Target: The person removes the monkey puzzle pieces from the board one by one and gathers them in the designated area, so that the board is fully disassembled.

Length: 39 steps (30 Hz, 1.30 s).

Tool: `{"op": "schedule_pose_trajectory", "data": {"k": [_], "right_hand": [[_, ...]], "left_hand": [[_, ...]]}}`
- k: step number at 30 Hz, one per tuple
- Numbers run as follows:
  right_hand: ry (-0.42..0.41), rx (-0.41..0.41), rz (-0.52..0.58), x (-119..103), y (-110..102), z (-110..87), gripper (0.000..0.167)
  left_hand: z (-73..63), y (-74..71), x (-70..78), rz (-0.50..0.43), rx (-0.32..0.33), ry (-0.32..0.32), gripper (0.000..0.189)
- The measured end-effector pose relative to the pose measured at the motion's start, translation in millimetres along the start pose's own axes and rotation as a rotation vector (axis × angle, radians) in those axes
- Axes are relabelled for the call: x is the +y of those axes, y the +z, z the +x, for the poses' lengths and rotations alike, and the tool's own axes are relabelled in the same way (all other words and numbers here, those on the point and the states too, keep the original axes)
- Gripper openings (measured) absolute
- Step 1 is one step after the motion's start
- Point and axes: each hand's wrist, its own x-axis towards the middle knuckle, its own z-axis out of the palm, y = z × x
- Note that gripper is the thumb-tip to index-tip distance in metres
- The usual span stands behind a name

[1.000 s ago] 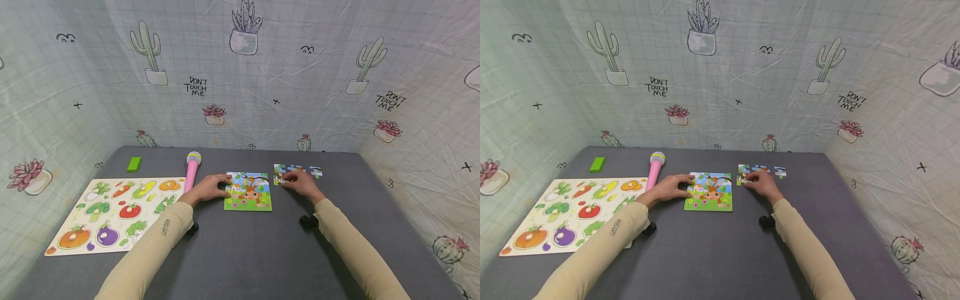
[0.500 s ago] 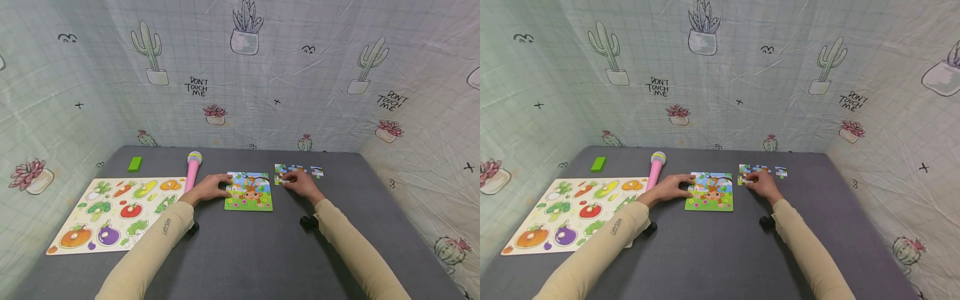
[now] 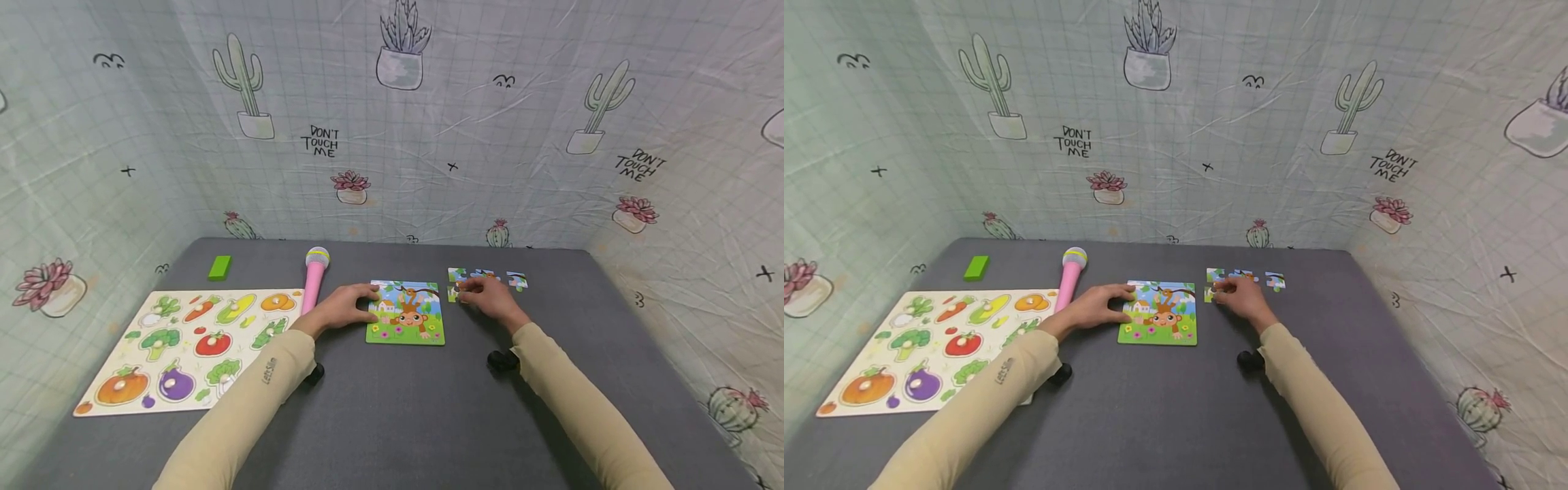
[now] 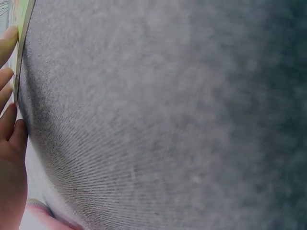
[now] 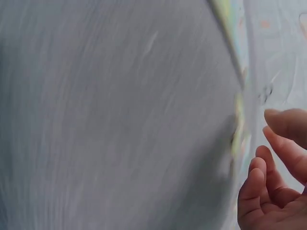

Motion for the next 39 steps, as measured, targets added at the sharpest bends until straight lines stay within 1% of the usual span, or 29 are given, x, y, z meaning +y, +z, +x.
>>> {"op": "schedule_pose_trajectory", "data": {"k": [3,7,11,13,16,19,21,24,26,28,31,33,35,36,39], "right_hand": [[-0.011,-0.029,0.039,-17.5,7.8,-3.2,0.034],[-0.065,-0.106,0.075,-41.4,24.4,-8.3,0.034],[-0.114,-0.175,0.113,-59.8,41.7,-11.2,0.036],[-0.126,-0.191,0.118,-64.7,48.9,-10.1,0.036],[-0.113,-0.205,0.117,-66.9,58.2,-6.2,0.037],[-0.081,-0.198,0.105,-65.5,64.3,-2.7,0.037],[-0.06,-0.196,0.098,-65.7,65.4,-3.1,0.039],[-0.055,-0.205,0.111,-66.0,64.3,-3.3,0.042],[-0.079,-0.219,0.111,-66.0,63.7,-3.0,0.044],[-0.136,-0.234,0.079,-66.1,63.8,-2.0,0.044],[-0.241,-0.242,-0.022,-65.7,65.6,0.5,0.042],[-0.286,-0.241,-0.092,-65.5,67.1,2.0,0.04],[-0.299,-0.247,-0.13,-65.6,68.0,2.3,0.04],[-0.293,-0.251,-0.139,-66.1,68.0,2.0,0.04],[-0.281,-0.267,-0.135,-68.5,67.4,0.8,0.041]], "left_hand": [[-0.4,0.1,0.5,0.012,-0.003,-0.001,0.05],[-0.8,0.7,2.4,0.008,-0.01,-0.005,0.05],[-0.9,2.6,3.4,-0.004,-0.012,-0.011,0.048],[-1.2,2.8,4.1,-0.011,-0.006,-0.013,0.048],[-1.7,3.1,5.0,-0.024,0.003,-0.018,0.047],[-2.0,3.6,6.0,-0.04,0.009,-0.027,0.047],[-1.7,4.2,5.8,-0.048,0.011,-0.032,0.046],[-0.8,4.4,5.1,-0.045,0.012,-0.031,0.047],[-0.6,4.1,4.7,-0.045,0.013,-0.031,0.047],[-0.7,3.6,4.3,-0.045,0.013,-0.031,0.047],[-1.4,3.0,3.6,-0.052,0.016,-0.034,0.047],[-1.6,3.1,3.0,-0.051,0.018,-0.031,0.047],[-1.8,3.2,2.6,-0.049,0.019,-0.026,0.047],[-1.8,3.3,2.4,-0.048,0.02,-0.023,0.047],[-1.9,3.2,2.3,-0.047,0.02,-0.02,0.047]]}}
